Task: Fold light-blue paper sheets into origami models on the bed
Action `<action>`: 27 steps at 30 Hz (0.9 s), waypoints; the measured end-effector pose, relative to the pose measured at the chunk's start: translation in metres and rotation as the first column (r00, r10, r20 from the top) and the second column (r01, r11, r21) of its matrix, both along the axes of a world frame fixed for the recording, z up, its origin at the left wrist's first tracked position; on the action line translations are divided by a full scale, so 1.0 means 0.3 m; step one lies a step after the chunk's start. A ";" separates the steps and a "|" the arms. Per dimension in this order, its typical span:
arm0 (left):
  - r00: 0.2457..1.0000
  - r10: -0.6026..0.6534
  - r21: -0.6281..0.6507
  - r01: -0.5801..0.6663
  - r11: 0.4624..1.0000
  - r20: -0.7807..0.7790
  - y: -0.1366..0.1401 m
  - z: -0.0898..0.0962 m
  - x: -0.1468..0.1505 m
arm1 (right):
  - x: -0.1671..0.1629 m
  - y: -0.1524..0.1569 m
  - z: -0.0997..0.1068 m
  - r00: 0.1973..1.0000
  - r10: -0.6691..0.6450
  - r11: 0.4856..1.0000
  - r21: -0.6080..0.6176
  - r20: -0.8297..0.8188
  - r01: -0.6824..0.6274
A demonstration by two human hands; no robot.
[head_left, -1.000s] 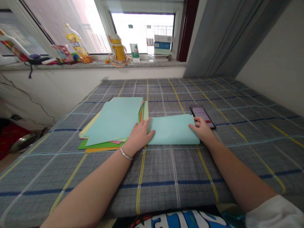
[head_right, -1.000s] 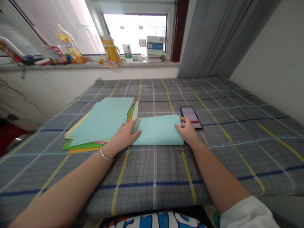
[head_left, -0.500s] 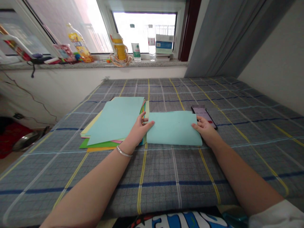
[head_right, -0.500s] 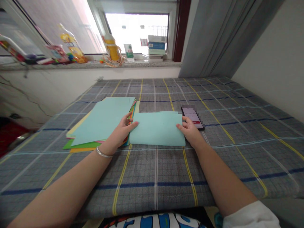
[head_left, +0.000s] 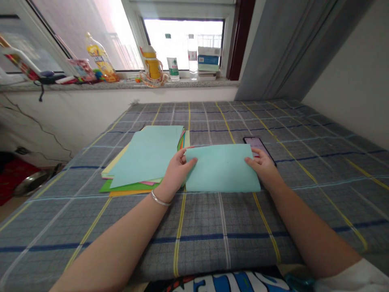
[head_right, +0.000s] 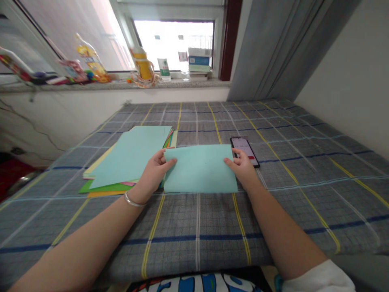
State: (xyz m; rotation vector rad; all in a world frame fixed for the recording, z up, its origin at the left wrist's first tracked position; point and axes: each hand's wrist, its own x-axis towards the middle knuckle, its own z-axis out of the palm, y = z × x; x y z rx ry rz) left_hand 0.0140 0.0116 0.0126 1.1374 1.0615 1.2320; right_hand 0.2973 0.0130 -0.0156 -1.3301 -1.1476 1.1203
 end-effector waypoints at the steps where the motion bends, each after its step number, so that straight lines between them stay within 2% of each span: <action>1: 1.000 0.015 -0.004 -0.015 1.000 -0.003 -0.005 0.005 0.001 | -0.001 -0.002 0.004 1.000 0.003 1.000 0.007 -0.016 -0.003; 4: 0.997 0.058 -0.012 -0.059 0.998 -0.057 -0.014 0.011 0.000 | -0.002 -0.009 0.016 0.999 0.046 0.999 -0.002 -0.025 -0.046; 9: 0.940 0.048 0.043 -0.035 0.998 -0.338 0.008 -0.027 -0.020 | -0.002 -0.009 0.018 0.990 0.105 0.991 -0.094 0.093 -0.096; 14: 0.914 -0.004 0.032 0.019 0.999 -0.405 0.037 -0.065 -0.031 | -0.002 0.001 0.000 0.974 0.187 0.974 -0.155 0.130 -0.166; 18: 0.885 0.017 0.036 -0.001 0.999 -0.465 0.033 -0.058 -0.034 | -0.004 0.003 -0.009 0.970 0.183 0.980 -0.107 0.161 -0.168; 22: 0.846 0.048 0.100 0.006 0.995 -0.531 0.029 -0.054 -0.037 | -0.008 -0.004 -0.001 0.961 0.149 0.989 -0.009 0.235 -0.151; 27: 0.830 0.089 0.174 0.010 0.985 -0.551 0.037 -0.065 -0.039 | -0.012 -0.008 0.010 0.968 0.102 0.992 0.045 0.230 -0.115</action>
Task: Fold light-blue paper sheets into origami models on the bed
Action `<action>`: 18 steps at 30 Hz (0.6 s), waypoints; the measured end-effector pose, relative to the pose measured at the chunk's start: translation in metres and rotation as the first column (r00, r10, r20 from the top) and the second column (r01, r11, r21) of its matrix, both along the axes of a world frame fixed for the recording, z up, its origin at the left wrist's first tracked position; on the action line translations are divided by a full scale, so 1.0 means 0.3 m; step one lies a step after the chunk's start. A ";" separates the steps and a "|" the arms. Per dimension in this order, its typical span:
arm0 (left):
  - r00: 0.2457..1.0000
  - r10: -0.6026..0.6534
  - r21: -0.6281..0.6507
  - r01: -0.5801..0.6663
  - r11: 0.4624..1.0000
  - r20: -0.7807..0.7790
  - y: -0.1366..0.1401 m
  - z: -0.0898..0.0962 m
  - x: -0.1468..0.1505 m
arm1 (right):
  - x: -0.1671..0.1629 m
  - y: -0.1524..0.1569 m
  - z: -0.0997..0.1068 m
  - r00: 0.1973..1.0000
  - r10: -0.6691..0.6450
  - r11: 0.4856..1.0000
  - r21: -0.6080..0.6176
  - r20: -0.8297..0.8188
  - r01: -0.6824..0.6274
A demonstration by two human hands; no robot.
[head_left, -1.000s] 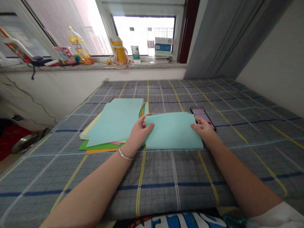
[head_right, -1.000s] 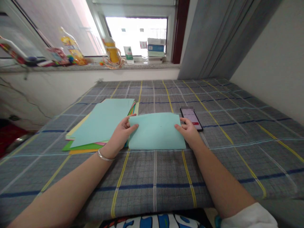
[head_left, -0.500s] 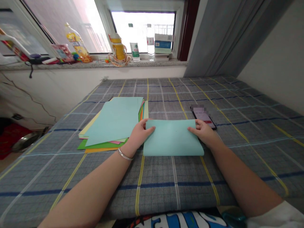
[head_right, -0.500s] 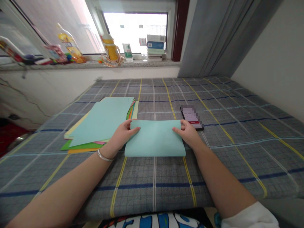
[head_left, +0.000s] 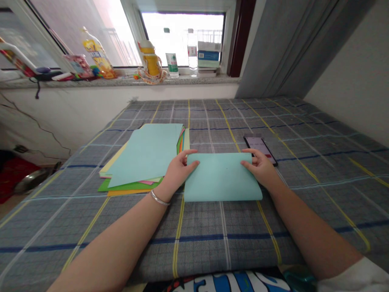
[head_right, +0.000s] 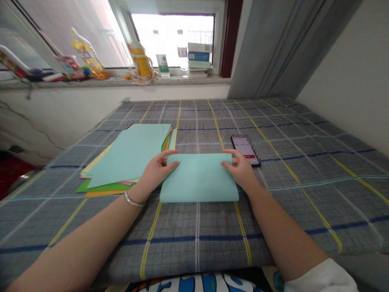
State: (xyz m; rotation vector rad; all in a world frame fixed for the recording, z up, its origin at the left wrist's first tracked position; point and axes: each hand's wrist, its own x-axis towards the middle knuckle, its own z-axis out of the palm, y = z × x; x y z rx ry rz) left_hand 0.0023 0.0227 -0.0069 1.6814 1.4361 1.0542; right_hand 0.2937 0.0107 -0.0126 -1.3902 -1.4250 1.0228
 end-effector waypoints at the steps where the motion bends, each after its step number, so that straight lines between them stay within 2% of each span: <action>1: 1.000 0.010 0.018 -0.010 1.000 -0.015 0.001 -0.002 0.000 | 0.000 0.001 0.000 1.000 -0.003 1.000 0.006 0.000 0.003; 12: 1.000 0.006 0.033 -0.007 0.999 0.030 -0.003 0.002 0.002 | 0.021 0.003 -0.009 0.996 0.000 0.999 0.054 0.090 -0.005; 18: 0.999 0.014 0.005 -0.014 1.000 0.033 -0.007 0.007 0.003 | 0.022 0.000 -0.005 0.990 -0.052 0.997 0.056 0.133 0.045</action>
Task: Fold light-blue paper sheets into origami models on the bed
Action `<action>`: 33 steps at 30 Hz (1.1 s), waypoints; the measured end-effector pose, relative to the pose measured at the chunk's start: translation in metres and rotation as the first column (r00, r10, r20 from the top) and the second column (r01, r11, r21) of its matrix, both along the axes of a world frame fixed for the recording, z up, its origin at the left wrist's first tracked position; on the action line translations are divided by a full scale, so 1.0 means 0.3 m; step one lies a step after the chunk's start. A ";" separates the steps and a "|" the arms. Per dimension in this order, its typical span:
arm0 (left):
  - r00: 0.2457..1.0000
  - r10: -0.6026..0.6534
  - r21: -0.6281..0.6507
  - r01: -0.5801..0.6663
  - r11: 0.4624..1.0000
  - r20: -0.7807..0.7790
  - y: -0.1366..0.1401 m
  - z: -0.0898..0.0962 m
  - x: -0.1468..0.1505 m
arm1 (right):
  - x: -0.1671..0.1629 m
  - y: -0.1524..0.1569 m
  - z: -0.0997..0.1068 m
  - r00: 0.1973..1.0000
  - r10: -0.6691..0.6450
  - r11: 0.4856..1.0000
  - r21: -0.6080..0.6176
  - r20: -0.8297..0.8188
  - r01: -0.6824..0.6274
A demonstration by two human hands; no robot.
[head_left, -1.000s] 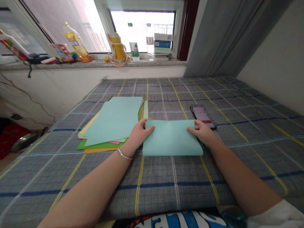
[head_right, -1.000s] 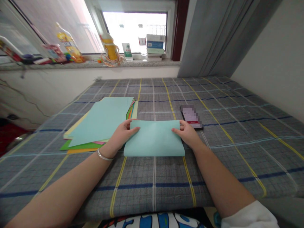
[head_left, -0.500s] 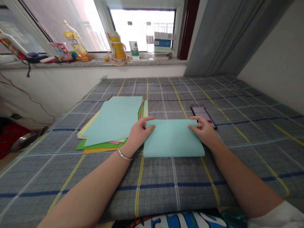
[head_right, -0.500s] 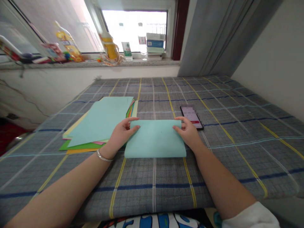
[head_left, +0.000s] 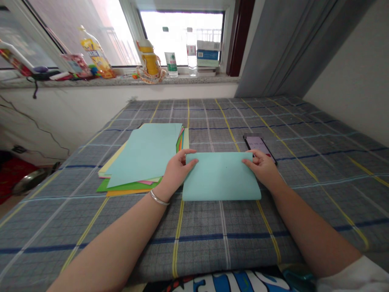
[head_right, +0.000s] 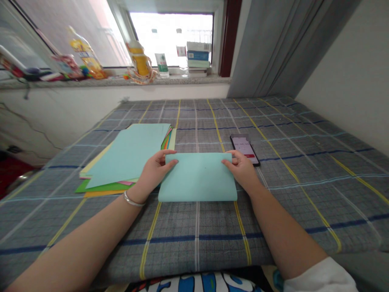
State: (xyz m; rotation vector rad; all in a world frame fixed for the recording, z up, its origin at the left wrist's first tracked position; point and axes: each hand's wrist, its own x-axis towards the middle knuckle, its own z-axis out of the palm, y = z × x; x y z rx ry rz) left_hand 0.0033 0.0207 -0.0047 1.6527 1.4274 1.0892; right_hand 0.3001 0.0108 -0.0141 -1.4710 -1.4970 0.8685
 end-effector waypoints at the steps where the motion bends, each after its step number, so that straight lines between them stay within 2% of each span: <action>1: 1.000 0.000 -0.004 0.000 1.000 0.001 0.000 0.001 0.000 | 0.001 0.000 0.001 1.000 0.009 1.000 0.008 0.015 -0.009; 16: 1.000 -0.001 -0.020 0.000 1.000 -0.007 -0.007 0.016 0.006 | -0.001 -0.001 0.010 0.997 0.034 0.997 0.067 0.063 -0.038; 33: 0.995 0.044 0.007 -0.043 0.999 -0.084 -0.005 0.026 -0.001 | 0.009 0.004 0.004 0.997 0.052 0.997 0.047 0.057 -0.054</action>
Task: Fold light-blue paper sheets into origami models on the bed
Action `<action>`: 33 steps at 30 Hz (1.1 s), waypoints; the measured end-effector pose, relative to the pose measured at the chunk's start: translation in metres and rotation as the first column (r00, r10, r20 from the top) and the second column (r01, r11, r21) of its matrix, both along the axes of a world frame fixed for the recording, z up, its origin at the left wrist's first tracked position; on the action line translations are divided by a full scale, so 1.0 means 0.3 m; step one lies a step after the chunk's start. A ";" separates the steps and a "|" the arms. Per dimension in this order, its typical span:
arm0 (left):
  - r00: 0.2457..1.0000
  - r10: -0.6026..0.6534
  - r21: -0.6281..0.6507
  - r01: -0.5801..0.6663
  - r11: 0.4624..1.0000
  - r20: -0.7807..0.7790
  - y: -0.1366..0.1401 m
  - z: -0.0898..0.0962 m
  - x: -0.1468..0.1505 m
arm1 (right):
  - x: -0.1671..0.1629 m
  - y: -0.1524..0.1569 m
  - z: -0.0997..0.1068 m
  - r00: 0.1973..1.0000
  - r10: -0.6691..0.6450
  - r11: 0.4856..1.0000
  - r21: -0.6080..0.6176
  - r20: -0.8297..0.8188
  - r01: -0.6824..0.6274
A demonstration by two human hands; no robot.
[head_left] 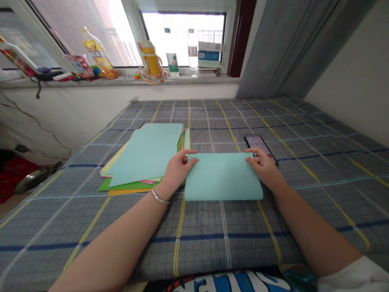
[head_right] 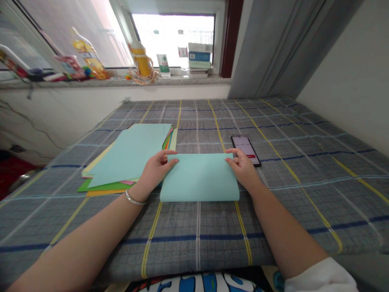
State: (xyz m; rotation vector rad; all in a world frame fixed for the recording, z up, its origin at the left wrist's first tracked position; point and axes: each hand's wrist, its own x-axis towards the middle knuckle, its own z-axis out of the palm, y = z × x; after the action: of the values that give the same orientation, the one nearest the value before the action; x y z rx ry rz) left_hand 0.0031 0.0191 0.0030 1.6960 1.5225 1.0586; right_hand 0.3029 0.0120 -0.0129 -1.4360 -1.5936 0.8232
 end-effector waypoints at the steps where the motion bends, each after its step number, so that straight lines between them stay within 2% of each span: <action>1: 1.000 -0.003 0.000 0.003 1.000 0.007 0.001 -0.001 -0.001 | 0.000 0.000 0.000 1.000 0.001 1.000 -0.004 -0.003 -0.001; 5: 1.000 0.003 0.016 -0.003 1.000 0.008 0.002 0.001 -0.004 | 0.002 0.003 -0.001 1.000 0.008 1.000 -0.018 -0.007 -0.008; 11: 0.996 0.035 0.048 -0.031 0.998 -0.084 -0.004 0.015 -0.006 | 0.002 0.008 -0.004 1.000 0.014 1.000 -0.025 0.014 -0.013; 14: 0.993 0.030 0.063 -0.023 0.998 -0.117 0.002 0.012 -0.013 | 0.000 0.017 -0.011 1.000 0.025 0.998 -0.055 0.008 -0.024; 17: 0.977 0.010 0.070 0.005 0.997 -0.212 0.023 0.003 -0.022 | -0.003 0.036 -0.019 0.998 0.060 0.992 -0.110 0.030 -0.056; 21: 0.925 -0.029 0.022 0.041 0.999 -0.380 0.075 -0.009 -0.025 | -0.009 0.082 -0.018 0.977 0.113 0.982 -0.172 0.180 -0.081; 26: 0.851 -0.054 0.012 0.071 0.997 -0.523 0.135 -0.002 -0.012 | -0.021 0.147 0.007 0.905 0.075 0.992 -0.122 0.419 -0.026; 30: 0.728 -0.013 0.045 0.060 0.997 -0.685 0.157 0.005 0.003 | -0.027 0.184 0.025 0.857 0.093 0.992 -0.123 0.507 -0.036; 33: 0.694 0.000 0.052 0.053 0.997 -0.720 0.164 -0.005 0.007 | -0.027 0.199 0.025 0.833 0.107 0.992 -0.119 0.542 -0.049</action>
State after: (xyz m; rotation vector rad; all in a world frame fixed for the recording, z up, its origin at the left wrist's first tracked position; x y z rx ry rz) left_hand 0.0051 0.0683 0.0016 2.3423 1.9198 0.4069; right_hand 0.2947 0.0716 -0.0055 -1.8008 -2.0721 0.5631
